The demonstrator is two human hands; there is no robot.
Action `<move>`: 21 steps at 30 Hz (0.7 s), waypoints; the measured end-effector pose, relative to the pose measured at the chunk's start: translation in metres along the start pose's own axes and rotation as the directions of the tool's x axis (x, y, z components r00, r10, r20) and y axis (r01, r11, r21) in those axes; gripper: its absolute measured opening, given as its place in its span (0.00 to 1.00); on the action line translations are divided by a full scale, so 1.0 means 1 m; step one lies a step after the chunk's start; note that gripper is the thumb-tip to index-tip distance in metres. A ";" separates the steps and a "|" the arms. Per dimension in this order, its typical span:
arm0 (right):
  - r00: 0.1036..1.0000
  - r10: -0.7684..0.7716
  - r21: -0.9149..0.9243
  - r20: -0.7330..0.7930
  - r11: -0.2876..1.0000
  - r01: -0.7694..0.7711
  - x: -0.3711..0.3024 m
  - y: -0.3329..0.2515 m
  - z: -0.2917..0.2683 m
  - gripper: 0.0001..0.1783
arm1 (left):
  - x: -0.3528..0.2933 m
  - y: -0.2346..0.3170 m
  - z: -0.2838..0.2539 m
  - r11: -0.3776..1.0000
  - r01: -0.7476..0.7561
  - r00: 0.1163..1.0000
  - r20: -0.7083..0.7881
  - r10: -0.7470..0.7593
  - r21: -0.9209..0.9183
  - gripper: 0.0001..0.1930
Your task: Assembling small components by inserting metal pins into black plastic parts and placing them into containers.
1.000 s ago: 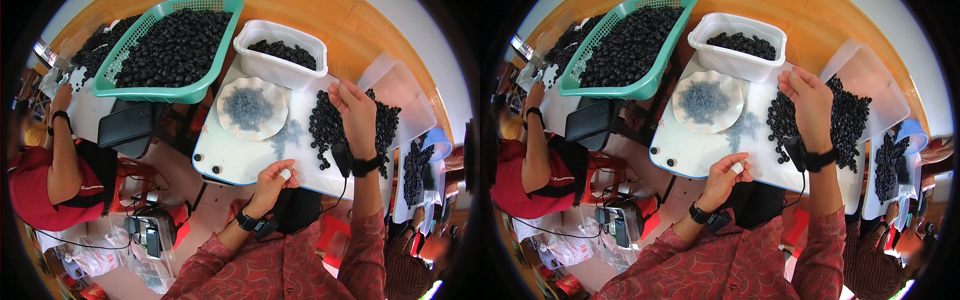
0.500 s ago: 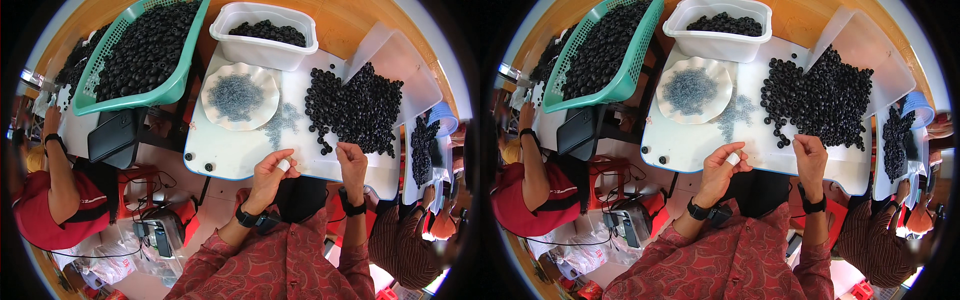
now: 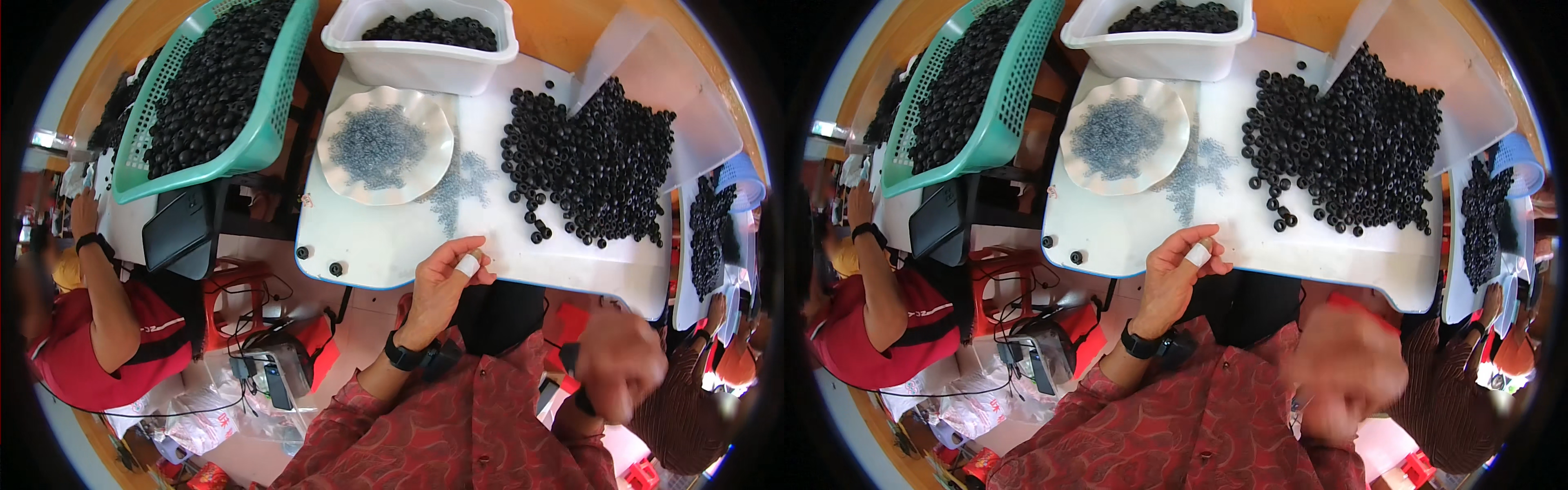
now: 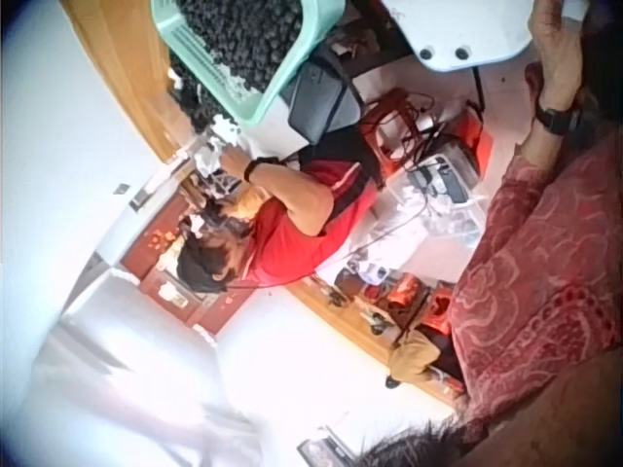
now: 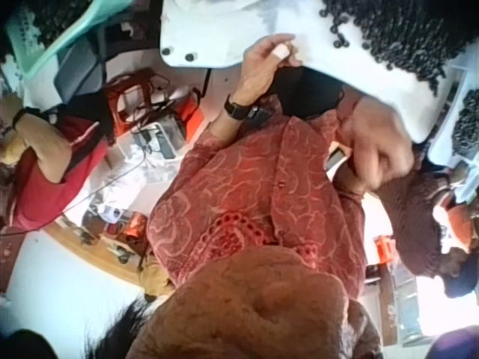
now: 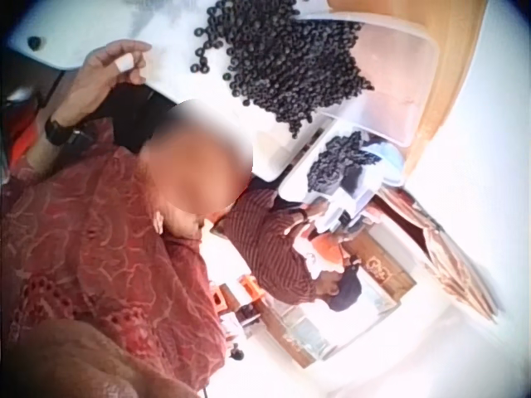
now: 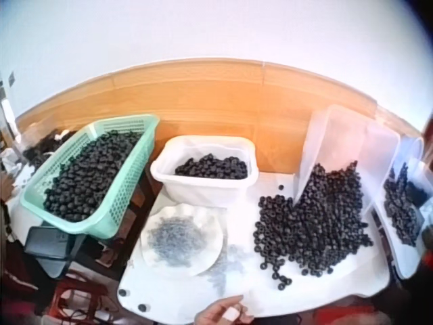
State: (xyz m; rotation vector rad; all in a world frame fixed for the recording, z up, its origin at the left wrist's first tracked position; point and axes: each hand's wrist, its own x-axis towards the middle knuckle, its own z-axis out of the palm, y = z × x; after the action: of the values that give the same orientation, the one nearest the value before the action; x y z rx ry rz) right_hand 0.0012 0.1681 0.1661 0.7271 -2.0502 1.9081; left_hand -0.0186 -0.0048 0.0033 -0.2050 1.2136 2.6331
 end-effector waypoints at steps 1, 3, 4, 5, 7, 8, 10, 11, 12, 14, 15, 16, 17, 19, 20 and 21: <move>0.997 -0.066 0.224 0.046 0.973 0.054 -0.001 -0.012 0.002 0.10 | 0.001 0.000 0.004 1.000 0.008 1.000 0.024 -0.008 0.025 0.12; 0.996 0.040 0.356 0.077 0.932 -0.065 -0.004 -0.040 0.008 0.12 | 0.001 0.002 0.012 0.997 0.014 0.998 0.059 -0.019 0.078 0.12; 0.973 0.211 0.286 -0.090 0.942 -0.178 -0.010 -0.058 0.023 0.09 | 0.002 0.002 0.017 0.991 -0.008 0.997 0.083 -0.003 0.136 0.12; 0.997 0.035 0.360 0.071 0.931 -0.058 0.001 -0.051 0.015 0.07 | 0.004 0.001 0.025 0.981 -0.032 0.994 0.111 0.011 0.191 0.12; 0.972 -0.163 0.469 0.168 0.881 0.067 0.011 -0.051 0.015 0.15 | 0.010 -0.005 0.037 0.950 -0.122 0.980 0.189 0.069 0.286 0.12; 0.979 -0.167 0.489 0.120 0.868 0.088 0.010 -0.054 0.020 0.14 | 0.013 -0.007 0.040 0.948 -0.116 0.976 0.209 0.054 0.296 0.12; 0.989 -0.143 0.568 0.042 0.817 0.095 0.011 -0.047 0.027 0.11 | 0.016 -0.012 0.032 0.935 -0.097 0.981 0.189 0.033 0.341 0.12; 0.993 -0.119 0.604 0.006 0.792 0.091 0.012 -0.043 0.029 0.09 | 0.017 -0.015 0.027 0.939 -0.056 0.986 0.168 -0.002 0.340 0.13; 0.996 -0.090 0.622 -0.025 0.779 0.086 0.016 -0.044 0.036 0.08 | 0.018 -0.018 0.026 0.947 -0.015 0.986 0.161 -0.039 0.321 0.13; 0.632 -0.354 0.282 -0.689 0.672 0.684 0.031 -0.039 0.088 0.07 | 0.025 -0.026 0.051 0.962 0.042 0.958 0.264 -0.116 0.269 0.15; 0.645 -0.319 0.320 -0.694 0.666 0.673 0.030 -0.038 0.078 0.07 | 0.024 -0.025 0.042 0.962 0.060 0.968 0.218 -0.120 0.265 0.16; 0.844 -0.233 0.469 -0.484 0.745 0.475 0.027 -0.047 0.056 0.06 | 0.024 -0.025 0.042 0.967 0.072 0.969 0.214 -0.126 0.244 0.17; 0.968 -0.117 0.577 -0.221 0.785 0.226 0.026 -0.052 0.041 0.05 | 0.021 -0.023 0.036 0.969 0.066 0.976 0.187 -0.113 0.237 0.17; 0.996 -0.002 0.570 0.088 0.820 -0.049 0.022 -0.064 0.023 0.02 | 0.022 -0.024 0.042 0.973 0.074 0.970 0.213 -0.121 0.218 0.18; 0.996 -0.075 0.569 -0.044 0.818 0.087 0.011 -0.059 0.031 0.03 | 0.022 -0.024 0.044 0.972 0.076 0.964 0.234 -0.129 0.222 0.18; 0.995 -0.089 0.577 -0.049 0.810 0.101 0.010 -0.057 0.030 0.05 | 0.022 -0.023 0.043 0.970 0.076 0.961 0.241 -0.133 0.230 0.18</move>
State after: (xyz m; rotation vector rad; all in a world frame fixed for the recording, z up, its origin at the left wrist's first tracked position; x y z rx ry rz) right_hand 0.0264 0.1353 0.2167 0.9072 -1.3635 2.4878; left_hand -0.0348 0.0455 0.0094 0.1038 1.3466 2.3256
